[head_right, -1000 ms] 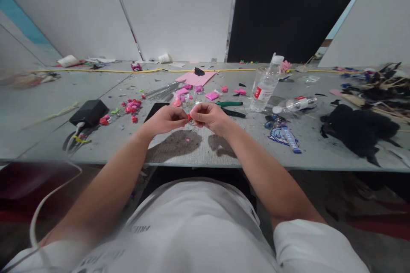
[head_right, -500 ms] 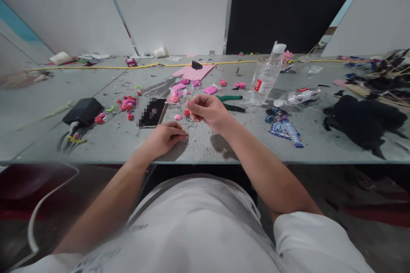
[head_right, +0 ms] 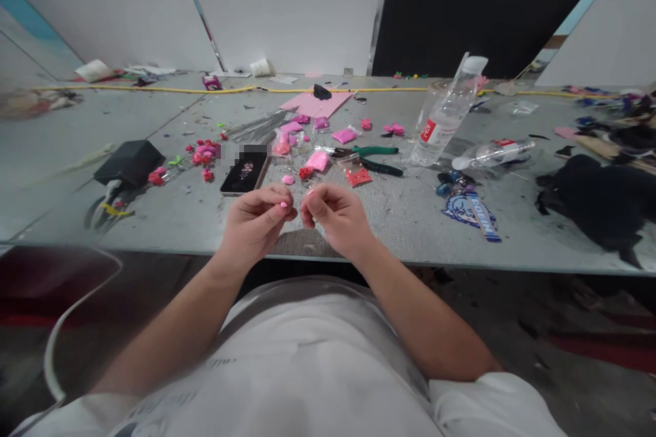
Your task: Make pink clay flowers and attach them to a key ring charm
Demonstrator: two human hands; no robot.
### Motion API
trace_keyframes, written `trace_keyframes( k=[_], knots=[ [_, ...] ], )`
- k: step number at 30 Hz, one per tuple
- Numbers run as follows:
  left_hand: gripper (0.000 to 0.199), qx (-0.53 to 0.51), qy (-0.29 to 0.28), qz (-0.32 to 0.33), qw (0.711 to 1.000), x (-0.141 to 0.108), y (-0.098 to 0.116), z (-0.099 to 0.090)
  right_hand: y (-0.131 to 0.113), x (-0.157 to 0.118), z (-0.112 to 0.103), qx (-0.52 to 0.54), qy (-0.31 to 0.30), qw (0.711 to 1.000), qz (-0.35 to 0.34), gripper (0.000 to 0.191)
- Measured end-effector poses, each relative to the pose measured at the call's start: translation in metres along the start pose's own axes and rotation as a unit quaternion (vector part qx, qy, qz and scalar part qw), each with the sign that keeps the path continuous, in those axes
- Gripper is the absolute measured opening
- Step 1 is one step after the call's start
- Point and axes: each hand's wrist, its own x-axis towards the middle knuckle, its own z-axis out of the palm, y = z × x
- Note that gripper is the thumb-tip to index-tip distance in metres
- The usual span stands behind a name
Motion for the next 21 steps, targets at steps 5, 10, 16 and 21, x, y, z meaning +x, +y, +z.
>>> trace_keyframes(
  k=[5,10,16,21],
  knots=[
    [0.009,-0.047,0.008,0.005,0.999,-0.007,0.002,0.014,0.002,-0.007,0.005,0.026,-0.022,0.999,0.011,0.037],
    [0.01,-0.015,-0.006,0.03,0.999,-0.011,0.009,0.014,-0.008,-0.013,0.009,0.024,-0.03,0.999,0.007,0.03],
    [0.012,0.005,-0.016,0.015,1.0,-0.018,0.022,0.019,-0.019,-0.02,0.014,0.032,-0.047,0.998,0.007,0.029],
    [0.016,-0.024,-0.041,0.01,0.999,-0.021,0.029,0.022,-0.022,-0.022,0.017,0.029,-0.056,0.998,-0.008,0.023]
  ],
)
